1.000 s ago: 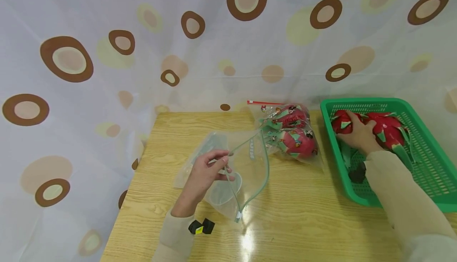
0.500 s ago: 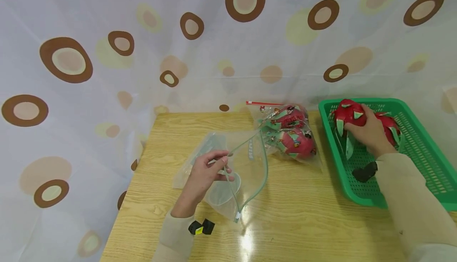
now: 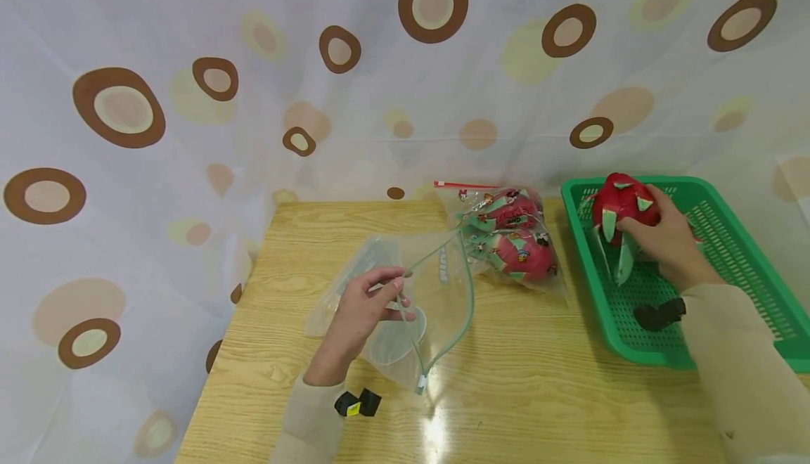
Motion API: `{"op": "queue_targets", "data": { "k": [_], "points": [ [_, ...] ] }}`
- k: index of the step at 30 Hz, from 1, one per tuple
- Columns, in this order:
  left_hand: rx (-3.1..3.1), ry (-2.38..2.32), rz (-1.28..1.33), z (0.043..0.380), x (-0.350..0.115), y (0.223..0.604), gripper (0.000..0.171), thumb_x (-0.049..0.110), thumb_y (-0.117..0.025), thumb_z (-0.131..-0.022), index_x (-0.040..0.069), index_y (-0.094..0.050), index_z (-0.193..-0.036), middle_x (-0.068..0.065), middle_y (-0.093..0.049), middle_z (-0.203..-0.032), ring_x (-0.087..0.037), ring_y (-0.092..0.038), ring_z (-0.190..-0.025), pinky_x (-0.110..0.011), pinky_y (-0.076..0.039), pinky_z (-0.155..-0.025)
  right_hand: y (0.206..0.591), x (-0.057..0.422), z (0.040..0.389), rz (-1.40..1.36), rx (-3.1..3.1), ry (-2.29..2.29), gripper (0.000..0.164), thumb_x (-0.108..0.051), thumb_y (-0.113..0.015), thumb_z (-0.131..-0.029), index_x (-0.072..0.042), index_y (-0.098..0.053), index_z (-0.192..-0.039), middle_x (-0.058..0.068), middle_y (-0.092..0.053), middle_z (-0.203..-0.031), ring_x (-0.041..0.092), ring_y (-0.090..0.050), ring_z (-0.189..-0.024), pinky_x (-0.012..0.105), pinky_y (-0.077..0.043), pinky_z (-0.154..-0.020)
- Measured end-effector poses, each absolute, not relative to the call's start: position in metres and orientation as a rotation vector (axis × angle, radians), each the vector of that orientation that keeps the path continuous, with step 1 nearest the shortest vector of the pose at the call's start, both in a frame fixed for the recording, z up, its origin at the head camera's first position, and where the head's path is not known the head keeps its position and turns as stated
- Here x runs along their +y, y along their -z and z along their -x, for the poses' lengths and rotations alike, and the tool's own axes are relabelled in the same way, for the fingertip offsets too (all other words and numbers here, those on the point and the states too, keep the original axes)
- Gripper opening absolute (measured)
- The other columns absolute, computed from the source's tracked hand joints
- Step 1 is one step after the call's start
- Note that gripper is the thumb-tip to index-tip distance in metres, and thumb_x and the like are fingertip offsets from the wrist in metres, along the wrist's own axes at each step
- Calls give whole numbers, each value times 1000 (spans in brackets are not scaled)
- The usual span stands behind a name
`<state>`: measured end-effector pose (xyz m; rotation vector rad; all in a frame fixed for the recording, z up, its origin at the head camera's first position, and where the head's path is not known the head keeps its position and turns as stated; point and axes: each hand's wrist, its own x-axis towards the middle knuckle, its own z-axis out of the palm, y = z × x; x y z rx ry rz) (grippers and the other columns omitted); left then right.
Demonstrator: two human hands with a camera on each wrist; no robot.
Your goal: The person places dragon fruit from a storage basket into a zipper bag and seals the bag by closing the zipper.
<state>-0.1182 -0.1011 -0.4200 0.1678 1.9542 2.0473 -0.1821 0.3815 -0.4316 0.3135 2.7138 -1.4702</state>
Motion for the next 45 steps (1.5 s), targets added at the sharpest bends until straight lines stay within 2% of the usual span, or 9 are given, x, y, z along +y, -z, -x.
{"op": "queue_targets", "data": {
  "k": [4, 13, 21, 23, 28, 32, 36, 40, 45],
  "points": [
    [1959, -2045, -178, 118, -100, 421, 29, 12, -55, -102, 0, -62, -127, -7, -57, -100, -14, -65, -79, -38, -63, -72, 425, 382, 174, -299, 2722, 1498, 82, -38, -53, -99, -29, 1, -160, -2, -38, -116, 3, -46, -90, 31, -56, -59],
    [1945, -2056, -149, 117, -97, 421, 28, 12, -55, -102, 2, -62, -126, -8, -57, -99, -14, -65, -79, -38, -63, -73, 414, 379, 158, -298, 2678, 1586, 81, -35, -54, -100, -35, 1, -159, -17, -36, -114, -2, -45, -97, 23, -59, -65],
    [1935, -2066, -135, 117, -95, 422, 27, 11, -55, -101, 2, -63, -126, -7, -56, -95, -16, -65, -80, -40, -63, -74, 408, 374, 143, -300, 2711, 1603, 77, -31, -53, -100, -35, -4, -159, -16, -35, -115, 4, -44, -95, 25, -56, -61],
    [1934, -2066, -132, 117, -95, 422, 28, 11, -55, -101, 2, -62, -127, -6, -56, -95, -16, -65, -80, -40, -63, -74, 407, 372, 139, -299, 2714, 1612, 76, -30, -54, -100, -37, -6, -159, -16, -36, -116, 3, -47, -90, 25, -55, -59],
    [1934, -2072, -128, 116, -94, 423, 29, 12, -57, -101, 2, -62, -128, -6, -56, -95, -15, -66, -80, -39, -63, -73, 404, 365, 127, -249, 2651, 1667, 73, -26, -53, -102, -41, -7, -158, -3, -38, -138, 0, -47, -96, 24, -54, -61],
    [1933, -2077, -115, 116, -93, 423, 29, 12, -57, -101, 2, -62, -128, -10, -58, -99, -15, -67, -80, -38, -63, -73, 401, 356, 118, -173, 2542, 1773, 73, -21, -52, -103, -42, -9, -157, -3, -38, -142, 1, -44, -105, 25, -52, -62],
    [1939, -2070, -100, 117, -92, 423, 29, 12, -57, -101, 3, -62, -128, -14, -59, -104, -16, -67, -80, -37, -63, -73, 399, 344, 112, -102, 2464, 1851, 73, -18, -52, -103, -41, -10, -158, 4, -29, -154, 1, -44, -108, 25, -51, -59],
    [1936, -2061, -108, 117, -92, 425, 30, 13, -56, -101, 2, -61, -129, -10, -58, -100, -16, -67, -81, -38, -63, -75, 397, 331, 106, -52, 2421, 1896, 73, -16, -52, -103, -40, -10, -158, 5, -22, -160, 1, -44, -107, 25, -46, -53],
    [1928, -2058, -129, 116, -91, 426, 31, 14, -55, -102, 1, -60, -130, -6, -56, -97, -15, -66, -82, -39, -63, -76, 394, 315, 98, -33, 2425, 1859, 72, -17, -52, -103, -42, -11, -157, 3, -9, -166, 3, -44, -109, 21, -54, -63]
  ]
}}
